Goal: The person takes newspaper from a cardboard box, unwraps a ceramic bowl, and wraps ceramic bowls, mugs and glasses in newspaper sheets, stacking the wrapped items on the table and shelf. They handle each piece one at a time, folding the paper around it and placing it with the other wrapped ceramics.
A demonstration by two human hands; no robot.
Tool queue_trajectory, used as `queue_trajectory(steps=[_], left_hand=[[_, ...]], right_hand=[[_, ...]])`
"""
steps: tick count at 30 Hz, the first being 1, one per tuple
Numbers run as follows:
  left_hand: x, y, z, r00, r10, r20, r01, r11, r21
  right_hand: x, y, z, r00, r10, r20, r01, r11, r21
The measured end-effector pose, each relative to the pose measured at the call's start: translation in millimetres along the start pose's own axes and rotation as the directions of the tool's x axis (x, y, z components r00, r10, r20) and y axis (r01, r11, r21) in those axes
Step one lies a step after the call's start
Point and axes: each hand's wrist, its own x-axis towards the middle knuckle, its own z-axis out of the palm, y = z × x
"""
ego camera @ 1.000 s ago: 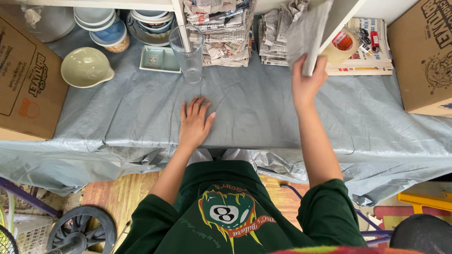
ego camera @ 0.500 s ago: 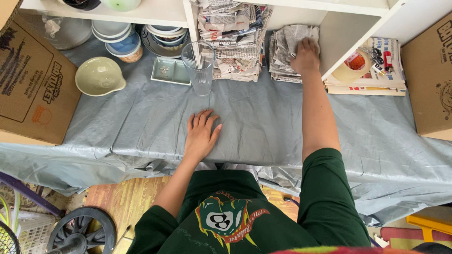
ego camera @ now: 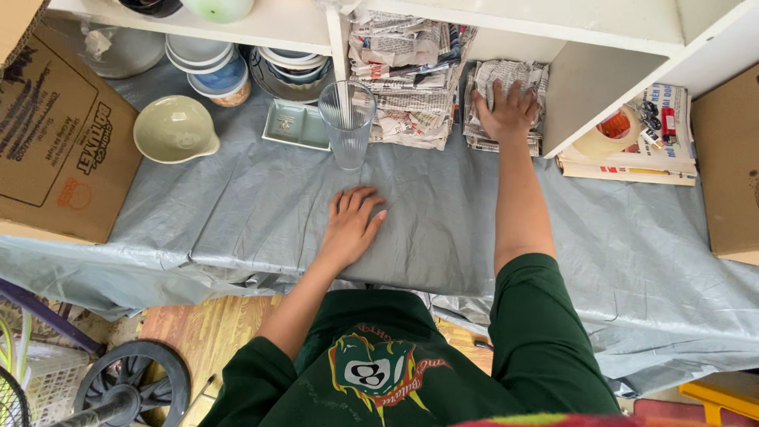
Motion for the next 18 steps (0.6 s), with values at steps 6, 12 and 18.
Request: queue_trajectory(steps=[6,12,18], left_hand=[[48,23,2,0.987,0.15,0.057,-0.128,0.952,-0.277],[152,81,42,0.946,0.258,0.197,-0.134,0.863,-0.486],[169,103,34,0.909,0.258,0.329,-0.051,0.85,-0.525]], right_hand=[[3,1,3,0.942,-0.067,-0.329,0.125,0.98,0.157],[-13,-10,-18,0.882,-0.218,-0.417,0.202,0.976,-0.084],[-23,-6,-48,0.813,-0.303,-0.498,0.33,0.943,-0.034]])
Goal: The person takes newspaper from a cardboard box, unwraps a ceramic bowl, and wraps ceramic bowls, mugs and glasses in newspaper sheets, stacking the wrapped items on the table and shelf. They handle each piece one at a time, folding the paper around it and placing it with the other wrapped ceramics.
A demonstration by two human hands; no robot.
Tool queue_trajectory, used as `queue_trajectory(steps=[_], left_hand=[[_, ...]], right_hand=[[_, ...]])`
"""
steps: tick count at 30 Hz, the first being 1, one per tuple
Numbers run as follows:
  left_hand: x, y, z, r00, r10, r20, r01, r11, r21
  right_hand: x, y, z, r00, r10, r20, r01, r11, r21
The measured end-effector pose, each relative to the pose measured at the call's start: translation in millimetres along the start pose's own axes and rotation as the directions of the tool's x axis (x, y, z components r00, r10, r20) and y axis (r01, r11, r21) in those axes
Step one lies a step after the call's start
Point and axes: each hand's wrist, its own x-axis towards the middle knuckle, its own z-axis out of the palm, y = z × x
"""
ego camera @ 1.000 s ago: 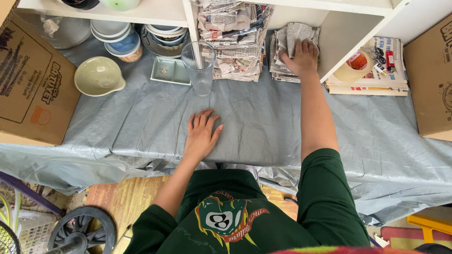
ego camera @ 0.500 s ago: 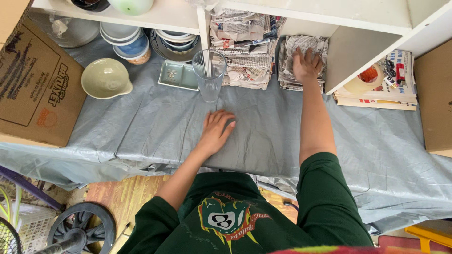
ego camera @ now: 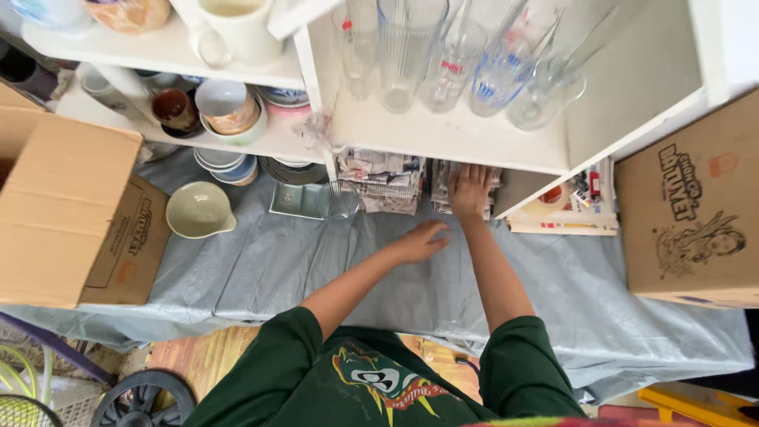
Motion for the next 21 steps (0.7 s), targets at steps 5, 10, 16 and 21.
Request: queue_trajectory(steps=[5,10,16,21], left_hand=[[-71,26,-45,0.986,-0.138,0.088,0.156,0.956,-0.247],[-163,74,-122,0.943,-0.33,-0.035,0.288,0.869,-0.402],[-277,187,-254,0.818,-0.502,-0.281,0.377,0.837,-0.397],[-348,269,-363,0.796,-0.384,-0.468,0.399,0.914,-0.073]], right_hand=[[-45,-4,-22,0.998,0.062,0.021,-0.064,0.987,0.149],[-82,-33,-58,0.934,0.061,0.352,-0.315,0.604,0.732],[-42,-125,-126,0.799,-0.415,0.436,-0.321,0.319,0.892],[11,-260,-157,0.694,-0.666,0.273,-0.099,0.287,0.953]])
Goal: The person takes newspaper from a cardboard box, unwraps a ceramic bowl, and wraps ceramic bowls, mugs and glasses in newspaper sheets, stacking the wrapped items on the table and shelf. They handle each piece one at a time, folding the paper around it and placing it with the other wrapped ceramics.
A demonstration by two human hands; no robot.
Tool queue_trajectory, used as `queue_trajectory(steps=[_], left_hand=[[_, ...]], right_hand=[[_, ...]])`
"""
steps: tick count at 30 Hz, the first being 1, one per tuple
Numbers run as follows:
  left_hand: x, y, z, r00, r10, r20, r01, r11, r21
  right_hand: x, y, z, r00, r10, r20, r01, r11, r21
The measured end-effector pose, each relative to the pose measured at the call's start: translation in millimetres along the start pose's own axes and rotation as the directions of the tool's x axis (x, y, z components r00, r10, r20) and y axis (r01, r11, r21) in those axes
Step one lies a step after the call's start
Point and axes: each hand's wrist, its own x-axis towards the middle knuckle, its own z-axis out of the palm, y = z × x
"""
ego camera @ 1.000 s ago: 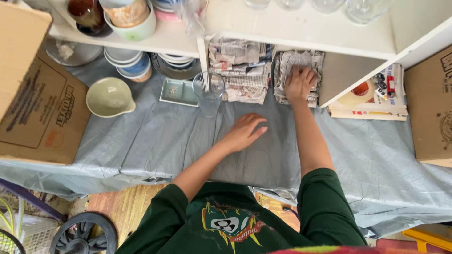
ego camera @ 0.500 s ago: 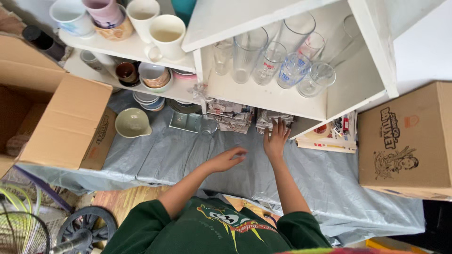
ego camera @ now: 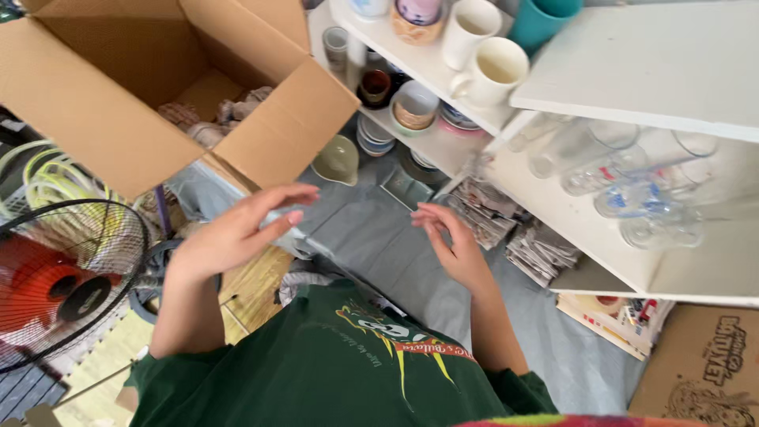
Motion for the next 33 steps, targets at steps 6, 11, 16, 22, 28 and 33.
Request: queue_trajectory(steps=[6,11,16,22,28,33], left_hand=[[24,-19,-148,0.997,0.031,-0.067,-0.002,0.921,0.39],[91,-108,-222,0.966,-0.256,0.035,0.189,0.793,0.579],[182,-213,-238,0.851,-0.452,0.266,0.172,0.719,0.673],[238,-284,-188,0.419,-0.736,0.532,0.053,0.605,0.795],[251,-301,-136,0.187,-0.788,0.586,-0.04,0.59,0.807],[237,-282,-113,0.604,-0.661,0.446,-0.335,0.298,0.894]], right_hand=[[147,-43,103,0.938,-0.28,0.204,0.314,0.937,-0.156],[256,-35,184,0.847,-0.434,0.307,0.519,0.799,-0.304],[277,-5,214,0.852,-0.302,0.428,0.486,0.76,-0.431],[258,15,217,0.84,-0.459,0.29,0.537,0.78,-0.322],[251,16,224,0.876,-0.43,0.218,0.481,0.81,-0.336],[246,23,227,0.879,-0.433,0.198,0.476,0.813,-0.334]])
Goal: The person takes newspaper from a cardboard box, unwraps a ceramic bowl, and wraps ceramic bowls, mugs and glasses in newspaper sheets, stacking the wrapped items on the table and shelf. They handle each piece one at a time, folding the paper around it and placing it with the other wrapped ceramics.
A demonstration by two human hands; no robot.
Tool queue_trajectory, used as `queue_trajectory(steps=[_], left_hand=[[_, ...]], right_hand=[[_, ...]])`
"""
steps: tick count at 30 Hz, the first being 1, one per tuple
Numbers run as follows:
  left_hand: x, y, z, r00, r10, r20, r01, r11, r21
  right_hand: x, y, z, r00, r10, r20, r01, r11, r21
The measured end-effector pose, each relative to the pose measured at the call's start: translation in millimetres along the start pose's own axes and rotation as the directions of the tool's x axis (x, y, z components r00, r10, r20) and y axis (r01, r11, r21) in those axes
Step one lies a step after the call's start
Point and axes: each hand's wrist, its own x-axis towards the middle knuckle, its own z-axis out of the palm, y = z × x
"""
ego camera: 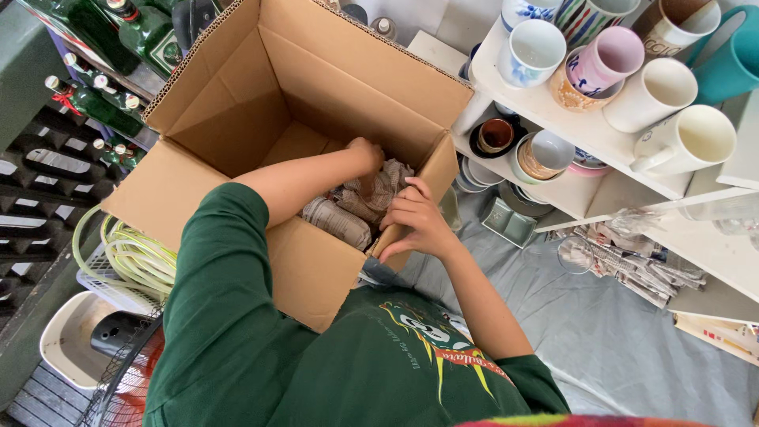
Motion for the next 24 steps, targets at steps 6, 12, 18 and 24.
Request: queue_trajectory(steps=[6,12,18,24], left_hand=[[22,26,10,0.983,0.165,-0.081,-0.136,0.95,0.28],[38,15,17,0.951,0.303,0.063,-0.309,0.943,0.123],[-3,-34,-18,0.998,0.043,-0.035,-0.051,0.967,-0.252],[-101,-54,-30,0.884,-0.066,-0.462,-0.199,0.842,-0.502]], right_hand=[[-3,2,4,1.0,-0.016,-0.011,0.016,1.0,-0.003],[-5,2,3,1.0,-0.005,-0.005,0.005,1.0,0.012],[-3,3,2,1.0,-0.016,-0.002,0.016,1.0,0.013],[-6,13,5,1.0,-0.011,-0.004,0.011,0.998,0.058]])
